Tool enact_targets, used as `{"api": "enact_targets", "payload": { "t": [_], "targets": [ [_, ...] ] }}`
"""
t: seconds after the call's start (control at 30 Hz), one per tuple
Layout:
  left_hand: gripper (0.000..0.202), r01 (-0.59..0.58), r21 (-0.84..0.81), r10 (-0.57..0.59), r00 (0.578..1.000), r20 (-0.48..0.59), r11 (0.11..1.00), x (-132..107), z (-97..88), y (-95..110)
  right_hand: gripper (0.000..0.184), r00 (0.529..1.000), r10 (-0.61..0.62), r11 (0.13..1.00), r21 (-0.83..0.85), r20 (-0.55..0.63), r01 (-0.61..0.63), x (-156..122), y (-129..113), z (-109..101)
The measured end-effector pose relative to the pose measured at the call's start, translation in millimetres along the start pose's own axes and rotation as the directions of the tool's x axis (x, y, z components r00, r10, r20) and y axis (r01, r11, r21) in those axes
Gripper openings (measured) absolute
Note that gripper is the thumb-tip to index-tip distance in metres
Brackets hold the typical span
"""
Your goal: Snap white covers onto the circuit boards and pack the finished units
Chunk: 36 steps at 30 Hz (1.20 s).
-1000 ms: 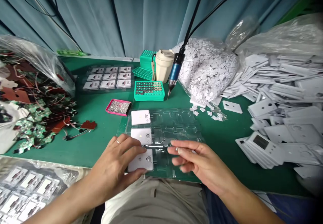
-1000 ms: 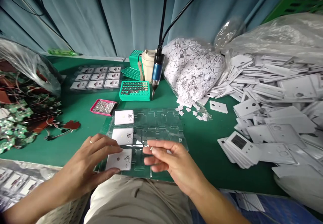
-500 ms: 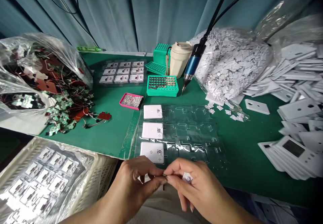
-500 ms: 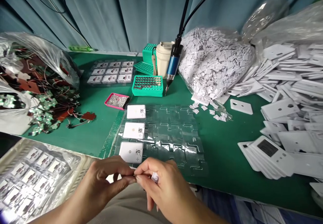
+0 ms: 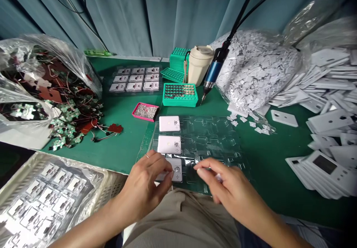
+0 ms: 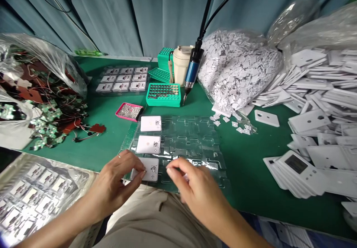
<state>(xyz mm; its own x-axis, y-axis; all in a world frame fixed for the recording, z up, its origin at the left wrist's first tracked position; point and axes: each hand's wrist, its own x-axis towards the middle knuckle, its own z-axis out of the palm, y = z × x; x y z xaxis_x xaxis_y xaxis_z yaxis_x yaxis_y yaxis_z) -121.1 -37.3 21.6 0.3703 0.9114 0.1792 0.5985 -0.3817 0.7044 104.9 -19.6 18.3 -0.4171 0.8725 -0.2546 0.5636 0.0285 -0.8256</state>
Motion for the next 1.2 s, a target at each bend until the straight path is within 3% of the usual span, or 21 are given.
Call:
{"api": "enact_targets", "payload": {
  "t": [0.13, 0.4, 0.63, 0.83, 1.07, 1.2],
  "targets": [
    [0.019, -0.104, 0.247, 0.093, 0.994, 0.055, 0.963, 13.0, 7.4, -5.6, 0.034, 0.982, -0.069, 0.983, -0.178, -0.173, 0.038, 0.7, 8.3, -11.9],
    [0.016, -0.164, 0.573, 0.071, 0.981, 0.181, 0.803, 23.0, 23.5, -2.2, 0.029, 0.978, -0.088, 0.991, -0.111, -0.191, 0.068, -5.0, 13.3, -13.6],
    [0.019, -0.221, 0.607, 0.137, 0.974, 0.183, 0.763, 16.3, 23.3, 2.5, 0.029, 0.988, -0.050, 0.999, -0.019, -0.146, 0.048, -9.0, 16.1, -15.9],
    [0.021, -0.158, 0.547, 0.104, 0.986, 0.128, 0.822, 17.4, 22.7, 0.0, 0.030, 0.990, -0.039, 0.999, -0.001, -0.133, 0.040, -10.5, 18.9, -17.3],
    [0.024, -0.309, 0.599, 0.185, 0.947, 0.262, 0.739, -2.9, 24.0, -3.7, 0.031, 0.990, -0.067, 0.998, -0.005, -0.124, 0.067, -10.7, 17.8, -18.2],
    [0.020, -0.272, 0.453, 0.147, 0.945, 0.292, 0.849, 6.3, 5.3, -7.1, 0.034, 0.990, -0.103, 0.994, -0.035, -0.098, 0.100, -8.1, 13.7, -17.5]
  ]
}}
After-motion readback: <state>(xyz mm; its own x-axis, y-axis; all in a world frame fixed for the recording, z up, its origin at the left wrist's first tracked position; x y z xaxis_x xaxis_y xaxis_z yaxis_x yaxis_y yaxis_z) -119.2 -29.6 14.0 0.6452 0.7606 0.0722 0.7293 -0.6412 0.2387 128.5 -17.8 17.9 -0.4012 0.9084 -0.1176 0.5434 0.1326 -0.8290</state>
